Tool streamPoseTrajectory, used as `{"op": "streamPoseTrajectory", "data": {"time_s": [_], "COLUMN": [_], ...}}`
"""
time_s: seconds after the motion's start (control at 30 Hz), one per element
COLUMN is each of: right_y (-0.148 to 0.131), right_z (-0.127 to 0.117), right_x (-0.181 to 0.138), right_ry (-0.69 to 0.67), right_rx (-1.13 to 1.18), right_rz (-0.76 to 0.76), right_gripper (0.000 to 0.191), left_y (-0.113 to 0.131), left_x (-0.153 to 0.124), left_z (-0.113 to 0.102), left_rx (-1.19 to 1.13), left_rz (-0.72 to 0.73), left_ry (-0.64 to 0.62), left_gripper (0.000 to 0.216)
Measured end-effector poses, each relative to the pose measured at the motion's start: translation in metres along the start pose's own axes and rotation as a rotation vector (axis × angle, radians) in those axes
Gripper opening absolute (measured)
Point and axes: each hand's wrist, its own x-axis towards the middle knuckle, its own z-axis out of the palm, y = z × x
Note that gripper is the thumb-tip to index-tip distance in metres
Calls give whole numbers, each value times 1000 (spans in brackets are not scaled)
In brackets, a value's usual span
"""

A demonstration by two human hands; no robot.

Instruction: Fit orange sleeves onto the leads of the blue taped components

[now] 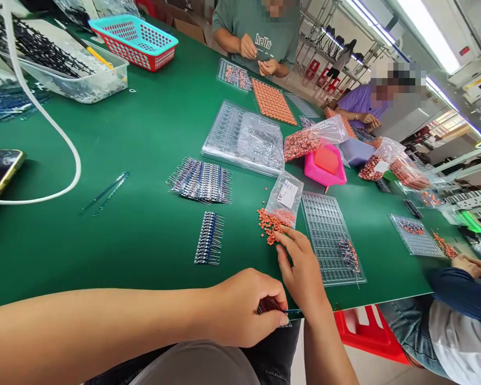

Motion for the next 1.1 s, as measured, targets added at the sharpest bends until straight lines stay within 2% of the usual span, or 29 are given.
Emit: {"op": "streamPoseTrajectory", "data": {"time_s": [0.23,0.4,0.53,0.63,0.83,1.1], "right_y": [-8,-15,-14,-11,0,10], "right_z": [16,35,46,45,29,9], "right_x": [31,63,73,63,26,-10], "right_ry": [-214,-263,-265,-250,-200,-164], "right_rx": [-107,-237,-315,-342,-340,-159], "right_rz": [-187,-260,-226,-231,-349,-339], "right_gripper": [41,38,36,37,40,45], "left_y": [-1,-2,-2,-2,-3,-9], "left_x": [1,1,0,0,0,1], "left_z": [1,0,0,0,1,4], "left_rx": [-41,-43,-37,-38,-30,-52], "left_rz": [24,46,68,78,98,107], "left_ry": [34,51,64,68,71,75], "left_gripper": [17,19,17,17,15,10]}}
